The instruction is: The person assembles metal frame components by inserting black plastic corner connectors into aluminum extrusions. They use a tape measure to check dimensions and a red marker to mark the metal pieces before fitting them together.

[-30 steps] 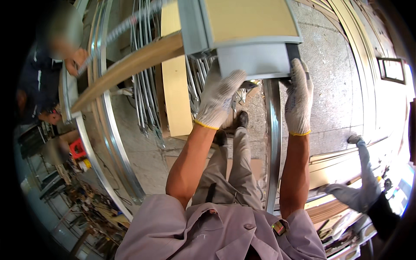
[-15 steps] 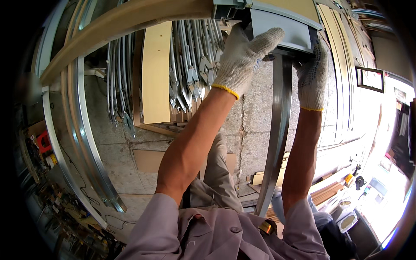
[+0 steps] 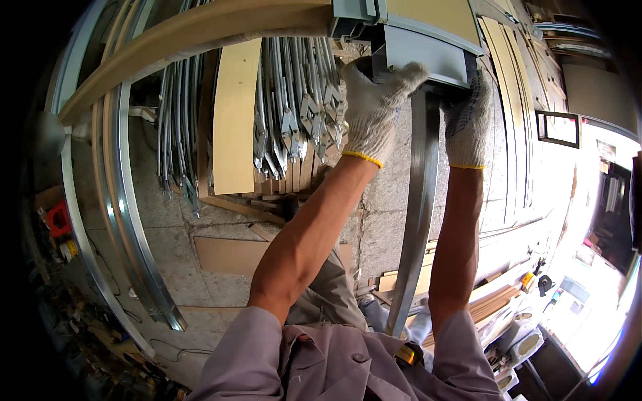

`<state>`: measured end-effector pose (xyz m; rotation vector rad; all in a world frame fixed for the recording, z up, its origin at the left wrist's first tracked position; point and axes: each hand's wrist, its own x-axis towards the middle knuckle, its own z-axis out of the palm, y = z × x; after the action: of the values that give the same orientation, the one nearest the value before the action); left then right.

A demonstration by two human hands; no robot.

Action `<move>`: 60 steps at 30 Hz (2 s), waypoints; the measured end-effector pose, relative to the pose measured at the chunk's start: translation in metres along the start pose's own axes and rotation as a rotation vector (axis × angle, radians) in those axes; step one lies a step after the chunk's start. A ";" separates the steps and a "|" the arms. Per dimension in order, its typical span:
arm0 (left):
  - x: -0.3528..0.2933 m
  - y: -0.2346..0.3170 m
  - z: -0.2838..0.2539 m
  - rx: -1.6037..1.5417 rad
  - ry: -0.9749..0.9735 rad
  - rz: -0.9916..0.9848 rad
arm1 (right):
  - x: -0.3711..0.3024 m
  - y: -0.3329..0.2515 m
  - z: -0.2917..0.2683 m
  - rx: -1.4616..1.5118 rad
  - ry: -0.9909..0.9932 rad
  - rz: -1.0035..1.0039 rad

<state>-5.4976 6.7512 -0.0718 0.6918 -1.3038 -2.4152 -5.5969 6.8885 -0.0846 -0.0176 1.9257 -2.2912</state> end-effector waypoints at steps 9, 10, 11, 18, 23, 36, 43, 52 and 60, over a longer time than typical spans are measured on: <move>0.009 -0.014 0.003 -0.609 -0.013 -0.045 | 0.002 0.009 -0.010 -0.016 -0.005 0.054; 0.007 -0.015 0.005 -0.576 0.013 -0.024 | 0.002 0.008 -0.007 0.035 0.036 0.099; 0.005 -0.015 0.008 -0.542 0.039 -0.003 | 0.002 0.006 -0.009 0.042 0.016 0.114; 0.002 -0.022 0.023 -0.500 0.226 -0.017 | 0.012 0.009 -0.022 0.092 -0.060 0.107; 0.005 -0.026 0.024 -0.564 0.174 0.009 | 0.007 0.006 -0.008 0.116 0.035 0.110; -0.001 -0.031 0.035 -0.722 0.181 -0.056 | 0.007 0.009 -0.014 0.102 -0.059 0.096; -0.001 -0.031 0.032 -0.665 0.117 -0.005 | 0.001 0.002 -0.005 0.130 -0.009 0.121; 0.001 -0.031 0.031 -0.612 0.100 0.049 | 0.006 0.012 -0.018 0.075 0.016 0.110; -0.001 -0.029 0.033 -0.625 0.119 0.016 | 0.005 0.010 -0.023 0.077 -0.103 0.080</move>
<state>-5.5160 6.7897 -0.0805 0.6175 -0.4509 -2.5129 -5.6032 6.9091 -0.0988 -0.0487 1.7559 -2.2640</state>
